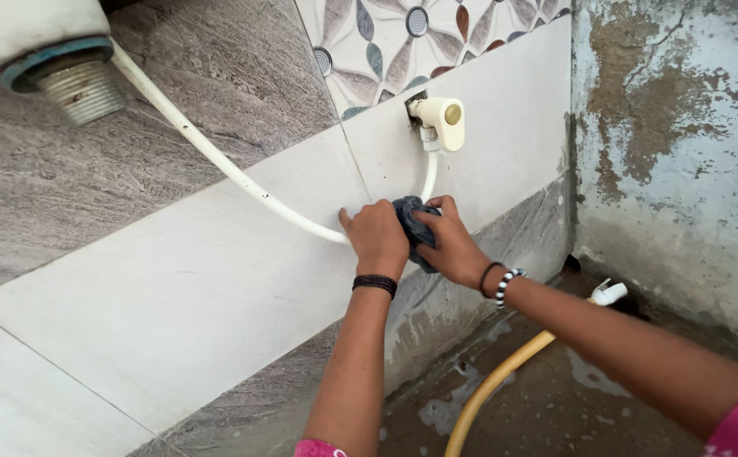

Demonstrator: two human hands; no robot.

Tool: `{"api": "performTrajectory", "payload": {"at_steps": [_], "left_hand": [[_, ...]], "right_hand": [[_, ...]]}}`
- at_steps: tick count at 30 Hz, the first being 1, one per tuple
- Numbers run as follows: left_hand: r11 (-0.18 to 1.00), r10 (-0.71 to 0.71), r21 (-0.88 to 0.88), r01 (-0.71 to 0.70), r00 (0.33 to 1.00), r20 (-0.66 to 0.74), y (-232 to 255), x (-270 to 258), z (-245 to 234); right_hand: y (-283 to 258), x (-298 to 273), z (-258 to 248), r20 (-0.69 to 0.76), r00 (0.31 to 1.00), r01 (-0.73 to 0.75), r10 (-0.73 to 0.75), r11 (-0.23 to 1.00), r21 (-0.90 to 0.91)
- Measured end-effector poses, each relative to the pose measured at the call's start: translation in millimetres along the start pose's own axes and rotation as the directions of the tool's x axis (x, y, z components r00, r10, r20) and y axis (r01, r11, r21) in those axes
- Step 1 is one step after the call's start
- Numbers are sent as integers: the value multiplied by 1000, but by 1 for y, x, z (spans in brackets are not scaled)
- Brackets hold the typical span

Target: The person wipes a tiled wall section with a dark cloth, focusing on the area around a white plastic pipe and valve. They repeatedly rub the same spots, including the pipe and the surrounding tiles, using both hands to hold and maneuver the cloth.

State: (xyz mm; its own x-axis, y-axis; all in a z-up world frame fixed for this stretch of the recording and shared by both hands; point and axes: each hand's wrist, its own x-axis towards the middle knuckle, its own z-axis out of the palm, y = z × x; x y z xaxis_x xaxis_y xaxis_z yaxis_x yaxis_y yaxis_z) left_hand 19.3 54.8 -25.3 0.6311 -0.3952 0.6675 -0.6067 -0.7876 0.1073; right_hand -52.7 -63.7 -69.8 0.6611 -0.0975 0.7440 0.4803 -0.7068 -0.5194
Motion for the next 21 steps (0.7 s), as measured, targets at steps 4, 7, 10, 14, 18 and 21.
{"api": "performTrajectory", "payload": {"at_steps": [4,7,10,14,18,21], "left_hand": [[1000,9,23,-10,1000,7,2,-3,0],[1000,20,19,-20,999,-37,2,-2,1],[995,71,67,-70,997,-9,9,-7,0],[968,172,182,-170,985,9,18,-15,-2],[969,205,158,-192,977,-67,11,-14,-4],[960,227,179,-216,973,-41,11,-19,-7]], "right_hand": [[4,1,-17,202,960,276,-196,786,-553],[9,23,-28,262,948,317,-179,566,-761],[15,34,-31,132,957,244,-257,473,-846],[9,28,-10,-19,995,64,-96,786,-615],[5,13,6,77,976,-195,204,975,-105],[10,4,5,24,997,-77,78,995,-59]]}}
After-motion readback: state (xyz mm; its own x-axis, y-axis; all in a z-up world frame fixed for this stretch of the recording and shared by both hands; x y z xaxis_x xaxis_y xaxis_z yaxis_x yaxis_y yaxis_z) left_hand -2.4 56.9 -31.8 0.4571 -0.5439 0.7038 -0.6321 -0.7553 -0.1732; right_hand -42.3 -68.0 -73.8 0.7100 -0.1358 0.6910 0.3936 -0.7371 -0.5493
